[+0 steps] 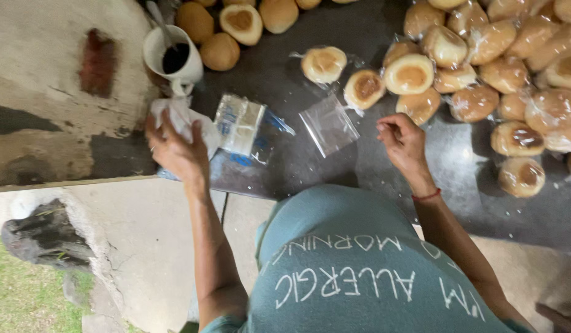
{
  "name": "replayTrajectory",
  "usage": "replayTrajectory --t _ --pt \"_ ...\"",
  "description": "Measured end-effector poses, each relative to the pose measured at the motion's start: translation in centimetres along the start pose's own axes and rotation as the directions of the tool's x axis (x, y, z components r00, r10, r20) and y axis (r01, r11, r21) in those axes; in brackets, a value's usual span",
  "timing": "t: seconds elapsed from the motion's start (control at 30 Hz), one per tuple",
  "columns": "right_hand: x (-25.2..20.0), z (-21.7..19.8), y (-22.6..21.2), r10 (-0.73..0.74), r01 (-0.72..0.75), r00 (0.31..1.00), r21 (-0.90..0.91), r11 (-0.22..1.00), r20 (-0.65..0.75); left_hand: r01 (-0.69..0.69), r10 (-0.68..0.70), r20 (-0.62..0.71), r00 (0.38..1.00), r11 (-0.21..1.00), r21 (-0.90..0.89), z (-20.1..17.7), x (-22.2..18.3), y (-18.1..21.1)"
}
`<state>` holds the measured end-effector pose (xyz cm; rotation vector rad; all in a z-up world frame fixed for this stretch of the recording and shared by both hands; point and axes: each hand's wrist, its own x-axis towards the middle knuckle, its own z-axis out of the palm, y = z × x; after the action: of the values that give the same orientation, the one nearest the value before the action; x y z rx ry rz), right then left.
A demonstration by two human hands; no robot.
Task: The person picks up bread rolls from a large pile and places them individually into small plastic bags.
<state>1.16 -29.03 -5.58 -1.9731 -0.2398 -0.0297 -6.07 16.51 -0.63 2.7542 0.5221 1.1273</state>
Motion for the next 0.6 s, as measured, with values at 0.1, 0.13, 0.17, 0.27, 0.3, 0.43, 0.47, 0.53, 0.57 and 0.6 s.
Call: replayTrajectory --t 0.1,0.13,0.17,0.27,0.3,0.43,0.47,0.53,0.57,0.6 --pt "-0.3 1.2 0.3 0.119 -0.119 0.993 0.031 0.992 0.010 -0.092 0.141 0.086 0.986 0.902 -0.421 4.4 -2.6 5.8" --pt "0.0 1.6 0.2 0.114 -0.114 0.993 0.030 0.993 0.006 0.064 0.130 0.273 0.953 0.795 -0.604 5.5 -3.7 8.3" --pt "-0.2 2.0 0.1 0.109 -0.110 0.994 0.043 0.993 0.028 -0.016 0.207 0.262 0.943 0.811 -0.584 7.2 -4.4 11.3" --pt "-0.6 2.6 -0.3 0.089 -0.090 0.993 0.011 0.996 0.073 -0.054 0.294 0.408 0.864 0.861 -0.506 10.7 -6.2 15.9" --pt "-0.5 2.5 -0.5 0.071 -0.068 0.993 -0.031 0.997 0.094 -0.026 0.271 0.485 0.831 0.891 -0.453 11.9 -6.5 17.1" --pt "-0.8 1.7 -1.6 -0.081 0.091 0.993 -0.121 0.989 0.080 0.112 0.185 0.731 0.657 0.935 -0.337 14.6 -7.3 18.4" --pt "-0.7 2.0 -2.1 -0.020 0.031 0.997 -0.139 0.990 0.074 0.107 0.191 0.733 0.652 0.935 -0.339 14.5 -7.5 18.5" --pt "-0.1 2.9 -3.5 0.036 -0.027 0.998 -0.153 0.988 0.058 0.070 0.330 0.411 0.850 0.701 -0.710 13.8 -7.0 18.4" --pt "-0.3 3.4 -4.2 -0.166 0.176 0.984 -0.243 0.954 0.064 0.069 0.336 0.415 0.846 0.702 -0.709 13.2 -6.7 18.6" --pt "-0.5 3.7 -4.9 -0.358 0.367 0.929 -0.327 0.871 0.090 0.414 0.277 0.675 0.684 0.615 -0.671 12.6 -6.2 18.8"
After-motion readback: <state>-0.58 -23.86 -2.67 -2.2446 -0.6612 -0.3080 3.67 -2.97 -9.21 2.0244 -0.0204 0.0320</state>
